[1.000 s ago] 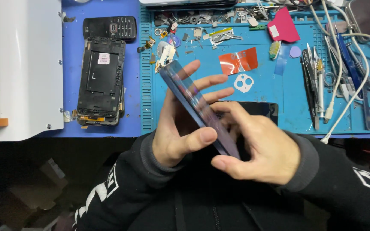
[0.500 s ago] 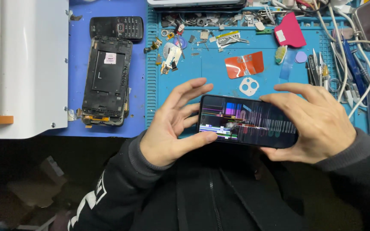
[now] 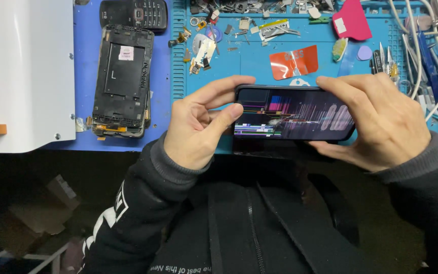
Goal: Inspect and demonstrate several smartphones on a repair workbench, including checking screens and removing a SIM tray.
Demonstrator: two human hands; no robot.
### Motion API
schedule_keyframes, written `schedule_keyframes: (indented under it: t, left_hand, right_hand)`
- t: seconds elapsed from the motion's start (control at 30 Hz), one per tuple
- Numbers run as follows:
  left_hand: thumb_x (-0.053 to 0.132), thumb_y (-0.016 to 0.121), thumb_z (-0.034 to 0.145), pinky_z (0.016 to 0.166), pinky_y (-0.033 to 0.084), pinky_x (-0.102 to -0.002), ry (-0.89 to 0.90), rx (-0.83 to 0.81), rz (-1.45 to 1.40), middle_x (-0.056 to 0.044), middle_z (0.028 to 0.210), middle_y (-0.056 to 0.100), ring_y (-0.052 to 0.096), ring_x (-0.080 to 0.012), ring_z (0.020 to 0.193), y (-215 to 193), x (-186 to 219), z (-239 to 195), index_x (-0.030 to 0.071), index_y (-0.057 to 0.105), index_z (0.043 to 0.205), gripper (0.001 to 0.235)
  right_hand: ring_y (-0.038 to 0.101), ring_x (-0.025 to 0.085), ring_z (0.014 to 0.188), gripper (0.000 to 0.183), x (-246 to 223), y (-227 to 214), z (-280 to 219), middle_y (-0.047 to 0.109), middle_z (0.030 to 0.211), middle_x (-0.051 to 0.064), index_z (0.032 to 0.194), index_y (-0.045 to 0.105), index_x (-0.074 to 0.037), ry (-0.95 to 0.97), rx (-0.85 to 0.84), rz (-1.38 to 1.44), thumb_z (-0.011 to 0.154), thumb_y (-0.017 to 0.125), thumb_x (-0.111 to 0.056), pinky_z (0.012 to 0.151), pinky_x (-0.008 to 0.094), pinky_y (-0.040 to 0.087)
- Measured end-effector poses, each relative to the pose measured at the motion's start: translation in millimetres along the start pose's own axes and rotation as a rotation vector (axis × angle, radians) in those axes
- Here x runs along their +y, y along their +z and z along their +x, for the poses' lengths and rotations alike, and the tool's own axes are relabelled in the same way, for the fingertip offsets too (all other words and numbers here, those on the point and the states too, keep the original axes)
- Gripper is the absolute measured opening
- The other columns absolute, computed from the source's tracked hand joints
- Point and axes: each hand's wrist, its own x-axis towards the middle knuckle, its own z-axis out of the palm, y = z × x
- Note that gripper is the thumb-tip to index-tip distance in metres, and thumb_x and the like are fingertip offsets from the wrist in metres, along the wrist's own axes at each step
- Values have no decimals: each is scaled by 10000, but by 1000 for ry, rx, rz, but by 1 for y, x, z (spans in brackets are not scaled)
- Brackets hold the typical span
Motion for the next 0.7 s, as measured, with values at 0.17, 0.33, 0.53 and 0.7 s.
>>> schedule_keyframes:
  t: [0.17,0.33,0.53,0.7]
  left_hand:
    - [-59,591,1058,963,525,-218,44,70,170,-129,1202,728,644,-103,1078,20,26,2,-20,614,1402,347]
    - [-99,594,1075,938,558,-207,260,23,443,-109,1166,714,667,-122,1041,30,43,7,15,619,1361,309]
    - [-122,658,1086,1027,648,-238,619,-163,707,-90,1294,710,764,-194,1182,30,44,12,34,582,1381,342]
    - [-124,654,961,1116,519,-442,655,-278,692,-168,1270,686,709,-287,1211,9,57,11,2,599,1320,384]
  right_hand:
    - [674,281,1002,925,41,-1,-25,677,1148,140,1449,565,-38,159,-167,192,697,913,-448,847,397,549]
    - [685,262,1201,853,123,5,-29,642,1353,158,1479,532,-13,404,-513,1041,842,793,-517,1021,427,557]
    - [607,387,1321,1023,83,-1,-5,541,1504,276,1617,363,49,136,-744,1456,928,661,-647,1068,496,463]
    - [634,236,1250,888,54,0,6,640,1385,115,1538,489,-38,30,-529,902,855,700,-563,1063,377,467]
